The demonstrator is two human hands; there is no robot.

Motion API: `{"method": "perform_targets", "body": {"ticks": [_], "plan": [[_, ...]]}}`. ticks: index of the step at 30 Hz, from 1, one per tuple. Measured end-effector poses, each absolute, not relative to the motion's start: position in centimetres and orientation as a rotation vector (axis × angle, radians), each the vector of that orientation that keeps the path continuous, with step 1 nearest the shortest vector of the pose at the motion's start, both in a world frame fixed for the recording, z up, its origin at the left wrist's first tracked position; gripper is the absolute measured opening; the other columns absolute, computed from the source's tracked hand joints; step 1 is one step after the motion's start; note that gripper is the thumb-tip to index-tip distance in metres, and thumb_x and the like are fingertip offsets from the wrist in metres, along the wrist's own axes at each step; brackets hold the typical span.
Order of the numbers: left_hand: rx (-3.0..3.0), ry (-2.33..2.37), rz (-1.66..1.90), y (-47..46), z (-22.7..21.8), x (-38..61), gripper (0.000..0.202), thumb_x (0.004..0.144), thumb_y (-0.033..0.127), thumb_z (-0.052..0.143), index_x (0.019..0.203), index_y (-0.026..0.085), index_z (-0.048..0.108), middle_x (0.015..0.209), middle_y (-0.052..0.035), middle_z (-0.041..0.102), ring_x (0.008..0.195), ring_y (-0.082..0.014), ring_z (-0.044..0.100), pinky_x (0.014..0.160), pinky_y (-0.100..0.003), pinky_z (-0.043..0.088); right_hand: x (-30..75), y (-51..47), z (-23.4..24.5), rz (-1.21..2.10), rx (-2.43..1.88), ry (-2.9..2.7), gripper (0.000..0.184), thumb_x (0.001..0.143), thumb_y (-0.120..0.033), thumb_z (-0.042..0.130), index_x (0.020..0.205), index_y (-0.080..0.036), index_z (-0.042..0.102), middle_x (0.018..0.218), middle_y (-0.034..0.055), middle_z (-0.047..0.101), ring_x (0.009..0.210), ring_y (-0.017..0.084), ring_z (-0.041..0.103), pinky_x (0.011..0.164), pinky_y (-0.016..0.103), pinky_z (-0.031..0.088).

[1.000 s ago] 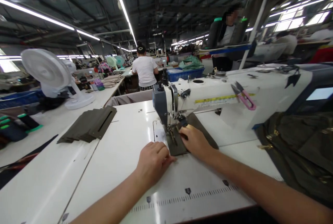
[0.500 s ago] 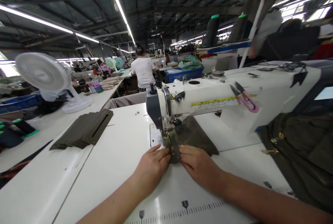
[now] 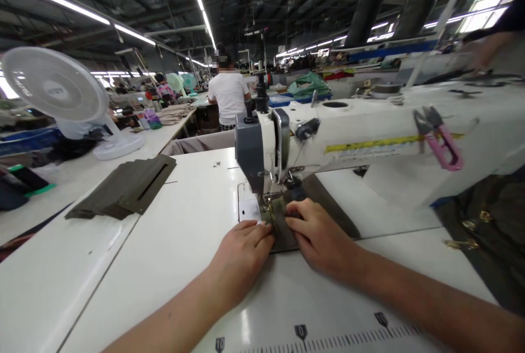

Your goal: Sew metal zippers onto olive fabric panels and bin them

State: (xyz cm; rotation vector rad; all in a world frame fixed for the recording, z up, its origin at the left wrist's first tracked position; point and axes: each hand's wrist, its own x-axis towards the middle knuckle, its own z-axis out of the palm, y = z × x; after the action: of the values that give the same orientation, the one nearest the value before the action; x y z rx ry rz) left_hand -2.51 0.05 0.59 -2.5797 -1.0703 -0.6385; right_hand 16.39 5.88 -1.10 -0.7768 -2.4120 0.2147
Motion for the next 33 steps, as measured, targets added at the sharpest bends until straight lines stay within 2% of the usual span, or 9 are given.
{"method": "perform_targets", "body": {"ticks": [4, 10, 14, 17, 20, 23, 27, 33], "plan": [[-2.583, -1.058, -0.628, 0.2, 0.5, -2.5, 0.027, 0.086, 0.009, 0.036, 0.090, 0.008, 0.062, 0.094, -0.0120, 0.067, 0.082, -0.0201, 0.064, 0.078, -0.036, 0.053, 15.9, 8.4, -1.2, 0.165, -0.937, -2.528, 0.024, 0.084, -0.013, 0.038, 0.082, -0.014, 0.062, 0.079, 0.0078, 0.056, 0.074, 0.018, 0.051, 0.069, 0.030, 0.040], [-2.574, -1.064, -0.555, 0.2, 0.7, -2.1, 0.026, 0.085, 0.007, 0.037, 0.088, 0.009, 0.063, 0.092, -0.0107, 0.067, 0.079, -0.0199, 0.064, 0.076, -0.035, 0.053, 15.5, 9.3, -1.1, 0.169, -1.060, -2.514, 0.026, 0.085, -0.016, 0.037, 0.092, -0.015, 0.062, 0.088, 0.0079, 0.062, 0.079, 0.018, 0.057, 0.071, 0.027, 0.041], [-2.579, -1.083, -0.482, 0.0, 0.8, -2.0, 0.024, 0.084, 0.006, 0.038, 0.085, 0.008, 0.062, 0.088, -0.0109, 0.067, 0.078, -0.0198, 0.064, 0.077, -0.036, 0.052, 15.8, 9.4, -0.8, 0.404, -1.063, -2.411, 0.027, 0.085, -0.021, 0.037, 0.087, -0.017, 0.064, 0.092, 0.0062, 0.065, 0.085, 0.019, 0.059, 0.075, 0.027, 0.042], [-2.598, -1.101, -0.425, -0.1, 0.8, -2.0, 0.024, 0.085, 0.006, 0.037, 0.086, 0.008, 0.061, 0.086, -0.0112, 0.066, 0.081, -0.0204, 0.063, 0.079, -0.038, 0.051, 15.7, 9.2, -0.7, 0.617, -1.119, -2.270, 0.033, 0.086, -0.031, 0.037, 0.074, -0.017, 0.064, 0.080, 0.0046, 0.067, 0.079, 0.019, 0.060, 0.069, 0.027, 0.043], [-2.609, -1.107, -0.408, 0.0, 0.8, -2.0, 0.026, 0.085, 0.006, 0.035, 0.085, 0.008, 0.061, 0.086, -0.0111, 0.066, 0.081, -0.0204, 0.063, 0.079, -0.039, 0.051, 15.4, 8.9, -0.8, 0.630, -1.224, -2.157, 0.027, 0.078, -0.040, 0.052, 0.071, -0.016, 0.063, 0.064, 0.0019, 0.063, 0.059, 0.016, 0.057, 0.056, 0.026, 0.041], [-2.605, -1.099, -0.431, 0.0, 0.8, -2.0, 0.028, 0.085, 0.005, 0.034, 0.084, 0.008, 0.062, 0.086, -0.0108, 0.067, 0.079, -0.0202, 0.064, 0.078, -0.038, 0.051, 14.9, 8.8, -0.8, 0.561, -1.357, -2.108, 0.018, 0.070, -0.034, 0.060, 0.067, -0.017, 0.061, 0.052, -0.0020, 0.055, 0.047, 0.013, 0.049, 0.047, 0.024, 0.035], [-2.575, -1.087, -0.497, 0.1, 0.8, -2.0, 0.027, 0.084, 0.005, 0.036, 0.085, 0.007, 0.063, 0.089, -0.0112, 0.067, 0.078, -0.0201, 0.064, 0.077, -0.036, 0.052, 14.2, 8.8, -0.7, 0.504, -1.465, -2.092, 0.013, 0.070, -0.027, 0.057, 0.061, -0.018, 0.056, 0.054, -0.0018, 0.054, 0.050, 0.012, 0.049, 0.048, 0.024, 0.032], [-2.571, -1.091, -0.530, 0.1, 0.7, -2.1, 0.027, 0.085, 0.008, 0.036, 0.092, 0.009, 0.062, 0.095, -0.0112, 0.066, 0.083, -0.0196, 0.064, 0.078, -0.037, 0.053, 14.2, 8.6, -1.0, 0.415, -1.392, -2.060, 0.006, 0.070, -0.023, 0.057, 0.071, -0.017, 0.055, 0.056, -0.0028, 0.053, 0.051, 0.012, 0.048, 0.051, 0.023, 0.032]]}}
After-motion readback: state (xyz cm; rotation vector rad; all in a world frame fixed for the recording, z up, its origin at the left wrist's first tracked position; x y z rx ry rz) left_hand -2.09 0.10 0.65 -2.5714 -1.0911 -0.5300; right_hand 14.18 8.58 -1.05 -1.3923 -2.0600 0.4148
